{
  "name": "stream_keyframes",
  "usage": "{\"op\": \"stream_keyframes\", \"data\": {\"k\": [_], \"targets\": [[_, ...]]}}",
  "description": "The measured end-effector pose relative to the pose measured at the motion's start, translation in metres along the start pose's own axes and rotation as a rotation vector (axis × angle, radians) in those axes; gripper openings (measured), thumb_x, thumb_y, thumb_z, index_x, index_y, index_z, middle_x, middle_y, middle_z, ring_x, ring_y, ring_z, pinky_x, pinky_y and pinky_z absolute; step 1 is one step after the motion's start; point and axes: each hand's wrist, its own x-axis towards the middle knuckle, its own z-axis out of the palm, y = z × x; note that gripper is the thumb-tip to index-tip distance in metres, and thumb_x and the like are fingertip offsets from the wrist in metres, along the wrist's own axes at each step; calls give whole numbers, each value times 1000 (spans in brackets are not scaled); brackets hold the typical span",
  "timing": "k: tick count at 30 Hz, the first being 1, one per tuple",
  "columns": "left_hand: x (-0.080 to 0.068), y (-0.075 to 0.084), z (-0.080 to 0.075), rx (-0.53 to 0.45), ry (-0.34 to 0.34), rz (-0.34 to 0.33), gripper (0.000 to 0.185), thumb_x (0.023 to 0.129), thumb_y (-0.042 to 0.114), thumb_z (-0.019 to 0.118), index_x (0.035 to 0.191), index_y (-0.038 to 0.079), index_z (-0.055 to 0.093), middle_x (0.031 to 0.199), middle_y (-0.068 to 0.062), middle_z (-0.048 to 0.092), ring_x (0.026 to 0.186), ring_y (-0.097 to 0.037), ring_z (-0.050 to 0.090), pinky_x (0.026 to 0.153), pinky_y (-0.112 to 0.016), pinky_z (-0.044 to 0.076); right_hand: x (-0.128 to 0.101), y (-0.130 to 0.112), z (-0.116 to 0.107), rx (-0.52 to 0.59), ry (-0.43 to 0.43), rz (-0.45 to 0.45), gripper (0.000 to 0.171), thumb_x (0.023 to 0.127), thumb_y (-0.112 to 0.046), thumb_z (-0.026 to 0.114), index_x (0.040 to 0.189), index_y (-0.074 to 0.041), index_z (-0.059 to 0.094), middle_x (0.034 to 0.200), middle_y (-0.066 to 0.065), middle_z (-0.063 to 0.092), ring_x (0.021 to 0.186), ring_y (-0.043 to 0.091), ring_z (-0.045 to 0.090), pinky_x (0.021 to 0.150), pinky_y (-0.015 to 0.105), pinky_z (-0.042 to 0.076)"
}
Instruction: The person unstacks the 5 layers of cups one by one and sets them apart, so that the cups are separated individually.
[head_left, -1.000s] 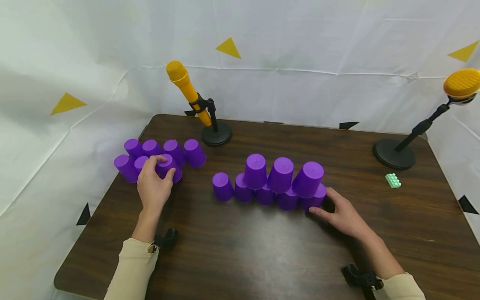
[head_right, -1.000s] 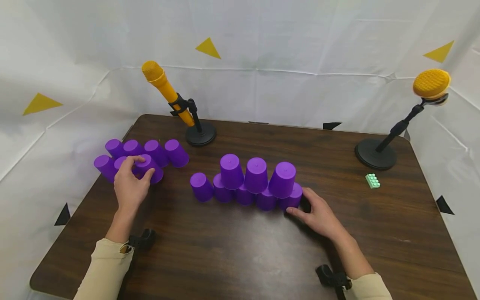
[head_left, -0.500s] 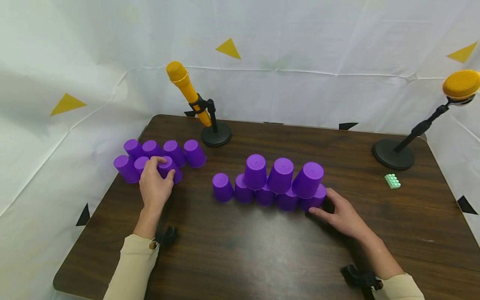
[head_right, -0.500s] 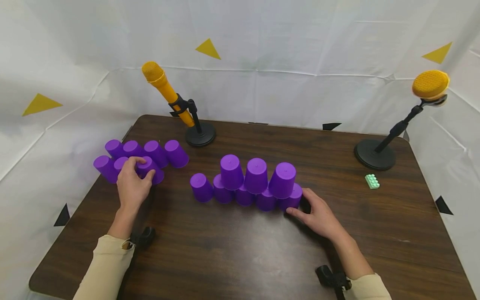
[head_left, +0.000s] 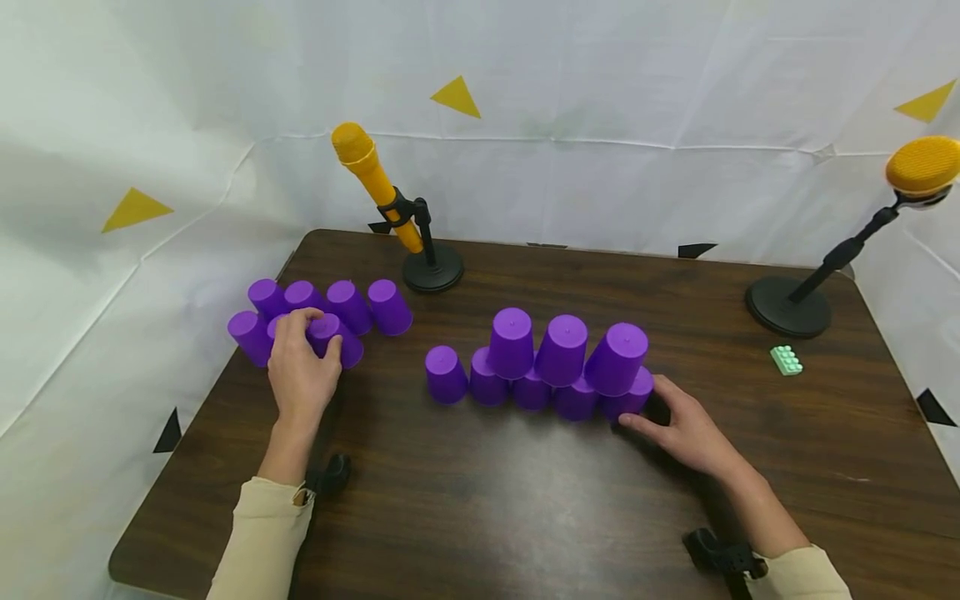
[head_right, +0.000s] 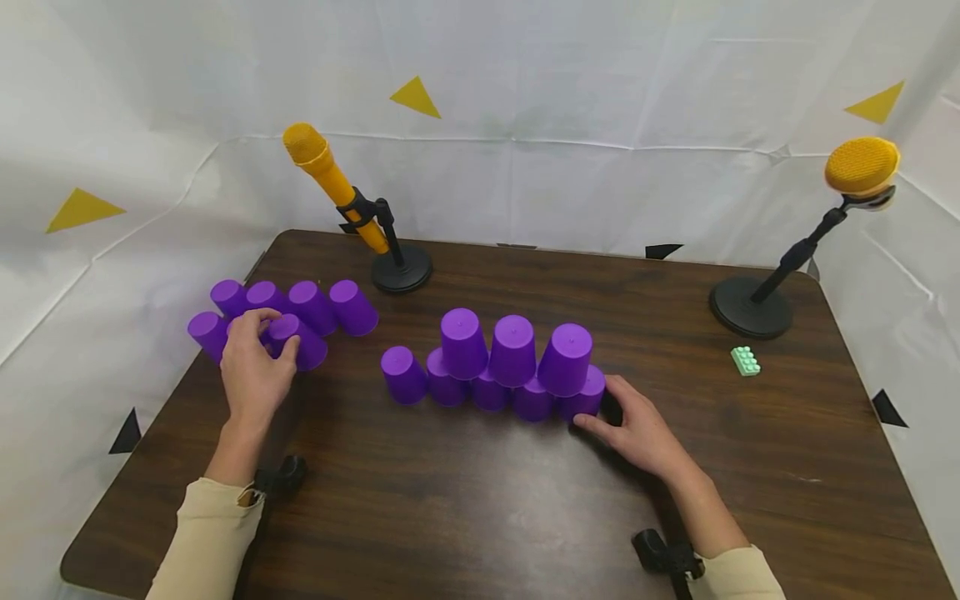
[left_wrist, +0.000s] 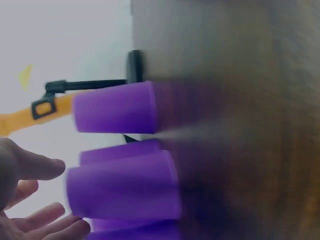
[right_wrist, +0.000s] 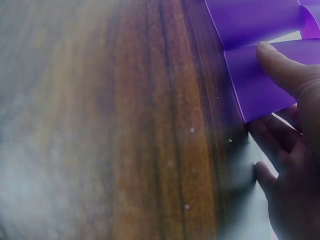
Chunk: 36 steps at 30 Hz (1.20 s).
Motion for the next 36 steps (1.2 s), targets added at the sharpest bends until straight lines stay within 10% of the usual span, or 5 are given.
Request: {"op": "stream_keyframes", "data": {"k": [7, 18, 36], "targets": [[4, 53, -6, -133, 23, 170, 36, 81, 7, 78, 114, 6, 62, 122, -12, 60, 111, -30, 58, 82, -49, 53, -1, -2, -2, -6, 0, 12, 53, 87, -29, 77, 130, -7, 55, 121, 14, 61, 119, 36, 53, 99, 58, 39], [-32, 154, 29, -515, -339, 371, 45, 86, 16, 76, 127, 12, 58, 136, -4, 53, 117, -19, 55, 86, -42, 55, 0, -1, -2, 4, 0, 11, 54, 86, -30, 77, 131, -8, 55, 122, 13, 61, 119, 35, 54, 98, 58, 40], [-44, 173, 59, -599, -381, 315, 39, 83, 6, 78, 117, 12, 60, 127, -5, 57, 111, -16, 58, 87, -33, 53, -1, 0, -2, -4, -17, 37, 55, 87, -33, 76, 132, -9, 55, 124, 14, 60, 121, 35, 53, 100, 59, 39]]}}
